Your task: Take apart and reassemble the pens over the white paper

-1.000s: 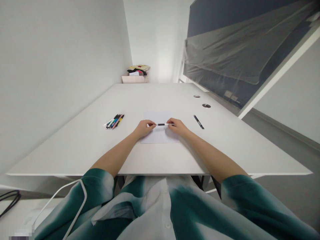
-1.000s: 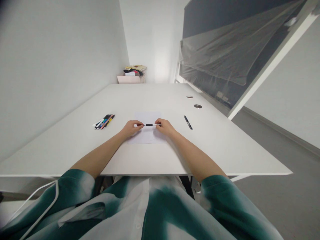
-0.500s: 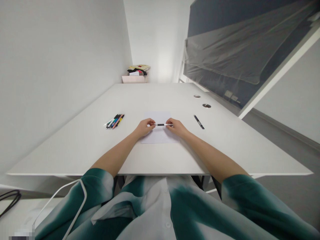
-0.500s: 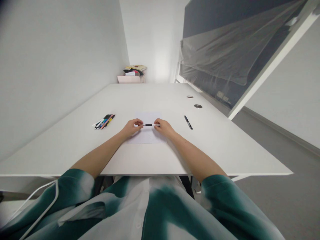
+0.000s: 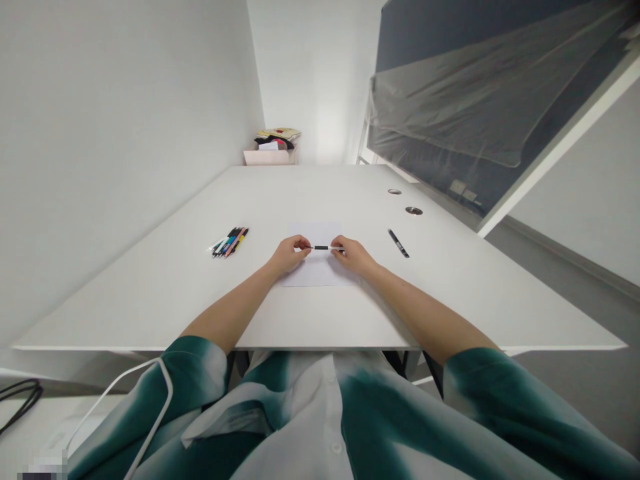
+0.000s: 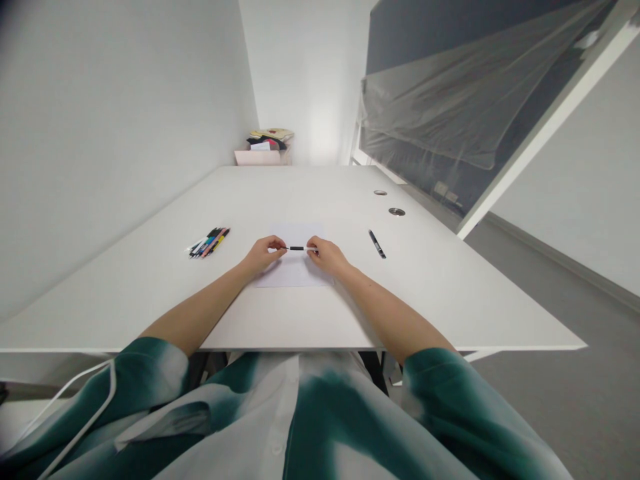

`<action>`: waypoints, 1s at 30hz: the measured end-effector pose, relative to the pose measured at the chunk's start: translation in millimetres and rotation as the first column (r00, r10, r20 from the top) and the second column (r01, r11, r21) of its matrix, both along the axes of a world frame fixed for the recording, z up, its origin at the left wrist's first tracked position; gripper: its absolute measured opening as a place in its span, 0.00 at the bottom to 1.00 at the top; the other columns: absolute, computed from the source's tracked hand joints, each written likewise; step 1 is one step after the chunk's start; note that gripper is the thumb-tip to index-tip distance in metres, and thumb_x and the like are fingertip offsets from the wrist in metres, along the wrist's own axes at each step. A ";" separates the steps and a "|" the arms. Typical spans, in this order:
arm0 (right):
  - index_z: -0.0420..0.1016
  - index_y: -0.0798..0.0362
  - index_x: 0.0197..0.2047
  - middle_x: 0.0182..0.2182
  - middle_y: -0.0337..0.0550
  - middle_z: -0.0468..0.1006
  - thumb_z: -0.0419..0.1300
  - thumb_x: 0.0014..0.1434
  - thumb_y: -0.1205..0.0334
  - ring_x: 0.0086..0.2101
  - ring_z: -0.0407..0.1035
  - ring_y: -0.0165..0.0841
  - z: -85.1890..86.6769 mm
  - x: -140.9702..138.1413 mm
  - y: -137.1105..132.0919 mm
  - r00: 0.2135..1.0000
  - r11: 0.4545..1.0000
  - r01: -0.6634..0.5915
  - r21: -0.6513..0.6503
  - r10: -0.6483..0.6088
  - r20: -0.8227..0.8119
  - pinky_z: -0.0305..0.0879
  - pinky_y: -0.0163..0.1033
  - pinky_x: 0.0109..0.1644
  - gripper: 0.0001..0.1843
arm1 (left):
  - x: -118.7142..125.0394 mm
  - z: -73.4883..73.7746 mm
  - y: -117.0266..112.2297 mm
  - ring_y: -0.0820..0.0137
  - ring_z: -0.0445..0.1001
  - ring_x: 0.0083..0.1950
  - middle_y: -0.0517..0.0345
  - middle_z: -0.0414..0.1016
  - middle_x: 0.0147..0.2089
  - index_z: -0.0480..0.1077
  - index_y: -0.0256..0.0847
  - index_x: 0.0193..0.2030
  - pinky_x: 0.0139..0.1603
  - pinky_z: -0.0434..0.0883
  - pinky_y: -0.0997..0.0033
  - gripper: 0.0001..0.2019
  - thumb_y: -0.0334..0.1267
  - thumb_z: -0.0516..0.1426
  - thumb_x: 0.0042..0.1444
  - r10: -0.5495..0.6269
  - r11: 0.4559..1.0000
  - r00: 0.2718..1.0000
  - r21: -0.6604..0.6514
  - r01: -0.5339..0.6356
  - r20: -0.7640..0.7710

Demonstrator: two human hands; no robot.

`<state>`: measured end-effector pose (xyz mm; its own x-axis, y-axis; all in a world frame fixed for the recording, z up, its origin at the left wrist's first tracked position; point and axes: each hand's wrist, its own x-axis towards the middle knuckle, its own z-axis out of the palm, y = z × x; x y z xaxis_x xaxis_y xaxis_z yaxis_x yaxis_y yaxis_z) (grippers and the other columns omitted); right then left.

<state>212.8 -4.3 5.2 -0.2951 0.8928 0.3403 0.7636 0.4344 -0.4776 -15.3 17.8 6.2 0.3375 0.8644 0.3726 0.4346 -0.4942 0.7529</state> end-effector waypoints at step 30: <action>0.74 0.52 0.43 0.37 0.44 0.81 0.58 0.59 0.65 0.34 0.71 0.33 -2.9 -2.8 -0.5 1.000 1.000 -0.010 -0.007 0.010 0.003 0.63 0.36 0.40 0.08 | 0.8 -6.9 3.2 0.66 0.77 0.39 0.53 0.80 0.35 0.73 0.37 0.31 0.48 0.73 0.61 0.06 0.38 0.61 0.48 -0.024 0.998 0.999 -0.049 0.025 0.021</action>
